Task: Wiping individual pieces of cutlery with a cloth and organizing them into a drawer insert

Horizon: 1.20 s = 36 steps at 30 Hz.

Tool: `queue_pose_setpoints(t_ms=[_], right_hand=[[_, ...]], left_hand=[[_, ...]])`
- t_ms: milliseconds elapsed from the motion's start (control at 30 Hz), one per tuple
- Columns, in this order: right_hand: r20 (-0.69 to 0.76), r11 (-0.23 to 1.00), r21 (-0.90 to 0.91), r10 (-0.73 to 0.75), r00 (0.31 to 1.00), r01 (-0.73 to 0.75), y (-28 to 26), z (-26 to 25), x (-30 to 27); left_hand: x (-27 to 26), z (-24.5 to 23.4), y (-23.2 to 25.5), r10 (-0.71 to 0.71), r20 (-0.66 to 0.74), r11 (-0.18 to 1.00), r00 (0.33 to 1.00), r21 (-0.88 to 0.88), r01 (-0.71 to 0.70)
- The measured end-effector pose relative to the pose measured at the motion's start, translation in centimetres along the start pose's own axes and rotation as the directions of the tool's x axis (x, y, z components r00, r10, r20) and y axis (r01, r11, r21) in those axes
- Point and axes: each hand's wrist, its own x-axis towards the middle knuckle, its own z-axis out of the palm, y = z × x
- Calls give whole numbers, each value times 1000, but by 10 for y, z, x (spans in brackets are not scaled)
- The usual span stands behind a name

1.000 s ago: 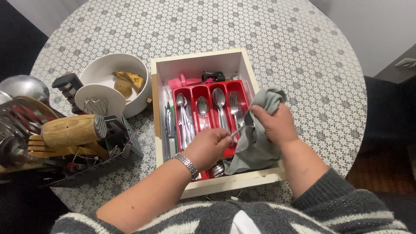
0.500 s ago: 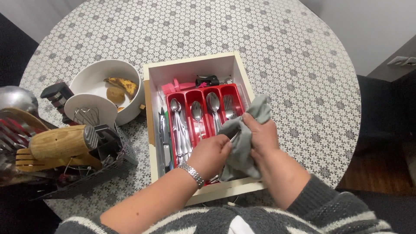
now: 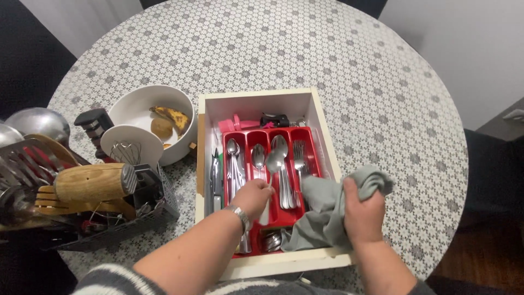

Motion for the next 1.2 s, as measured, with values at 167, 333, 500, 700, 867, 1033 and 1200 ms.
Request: queue_pose_setpoints(t_ms=[167,333,500,700,867,1033,1200], right_hand=[[100,999,-53,-2,995,7,38,-1,23],[153,996,-88,42,987,-28,46,2,26],[161,997,-81,7,987,6,51,1,28],[138,994,-107,29,990,-14,50,2,27],[165,991,-112,92,982,-74,41,5,26],[147,988,-154,28,989,-5,45,4,28],[245,998,-39,-35,969,45,58,5,33]], left_hand=[[48,5,25,-256,110,948,960,-167,271],[94,24,25,-287,44,951,957,-108,290],[94,29,42,-296,-6,948,955,122,294],[70,7,47,-170,9,958,985,237,163],[80,-11,19,-192,47,735,980,668,113],[80,-5,26,-182,49,728,982,678,100],[77,-19,22,-292,-25,878,956,390,278]])
